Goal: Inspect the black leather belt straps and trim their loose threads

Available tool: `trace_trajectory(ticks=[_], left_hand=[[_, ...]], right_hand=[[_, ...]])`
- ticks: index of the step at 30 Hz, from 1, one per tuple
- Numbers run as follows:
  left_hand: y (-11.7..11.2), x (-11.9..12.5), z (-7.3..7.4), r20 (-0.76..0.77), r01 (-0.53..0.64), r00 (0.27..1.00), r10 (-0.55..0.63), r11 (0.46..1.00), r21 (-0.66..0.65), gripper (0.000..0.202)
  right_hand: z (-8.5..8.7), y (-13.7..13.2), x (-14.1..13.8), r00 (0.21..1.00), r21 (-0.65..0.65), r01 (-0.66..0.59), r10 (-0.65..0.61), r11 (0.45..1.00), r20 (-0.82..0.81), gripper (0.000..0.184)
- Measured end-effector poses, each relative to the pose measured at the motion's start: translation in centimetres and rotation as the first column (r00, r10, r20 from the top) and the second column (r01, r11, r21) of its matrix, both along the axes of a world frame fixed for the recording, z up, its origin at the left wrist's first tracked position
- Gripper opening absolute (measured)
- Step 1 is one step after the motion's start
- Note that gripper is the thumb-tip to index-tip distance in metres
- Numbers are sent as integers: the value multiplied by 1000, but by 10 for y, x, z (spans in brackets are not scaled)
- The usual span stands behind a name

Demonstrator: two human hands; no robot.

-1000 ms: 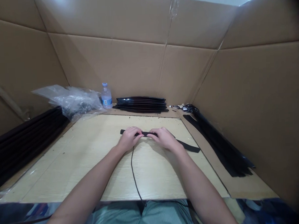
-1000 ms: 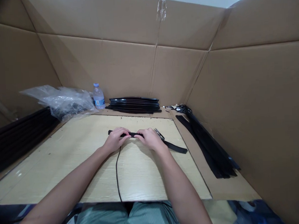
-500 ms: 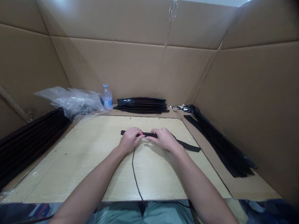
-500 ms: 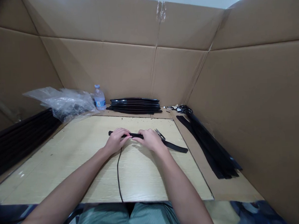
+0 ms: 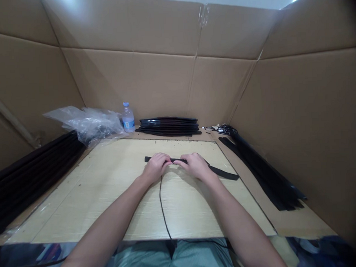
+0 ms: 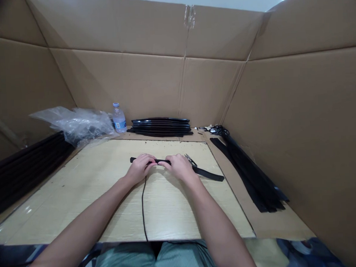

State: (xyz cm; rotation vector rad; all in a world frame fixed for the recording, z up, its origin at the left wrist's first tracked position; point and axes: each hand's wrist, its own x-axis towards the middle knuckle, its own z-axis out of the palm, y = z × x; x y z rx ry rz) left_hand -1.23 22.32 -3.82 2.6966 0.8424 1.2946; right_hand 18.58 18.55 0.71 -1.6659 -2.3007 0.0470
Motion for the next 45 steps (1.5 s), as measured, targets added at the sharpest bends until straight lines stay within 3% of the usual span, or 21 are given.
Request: trace_trajectory(ticks=[6, 13, 20, 25, 28, 31, 35, 38, 41, 45], left_hand=[[0, 2, 2, -100, -37, 994, 44, 996, 76, 17], [-4, 5, 10, -207, -180, 947, 245, 941, 287, 16], [-7, 6, 9, -275, -150, 932, 235, 942, 299, 20], [-7, 4, 6, -258, -63, 961, 104, 985, 162, 19], [-6, -3, 8, -164, -41, 985, 50, 997, 63, 22], [-2, -14, 13, 56, -93, 994, 93, 996, -13, 24], [7, -31, 19, 332, -182, 919, 211, 977, -115, 17], [17, -41, 19, 495, -175, 805, 326, 928, -328, 13], [26, -42, 13, 565, -47, 708, 424, 826, -561, 15], [23, -28, 2, 516, 89, 768, 379, 734, -673, 14]], right_hand=[[-1, 0, 0, 1000, 31, -14, 13, 999, 24, 52], [3, -5, -4, 998, -6, 62, -62, 998, 18, 55], [5, -6, -3, 995, -3, 92, -92, 996, 25, 56], [4, -5, -1, 993, 33, 107, -108, 994, 43, 55], [4, -4, 2, 991, 65, 119, -123, 991, 52, 54], [3, -2, 6, 990, 90, 123, -128, 988, 54, 54], [3, -1, 10, 994, 123, 84, -92, 989, 57, 52], [2, -1, 12, 998, 164, 40, -48, 986, 45, 49], [1, -1, 11, 1000, 220, 3, -8, 975, 22, 48], [-1, -1, 7, 1000, 301, -16, 20, 954, -11, 47]])
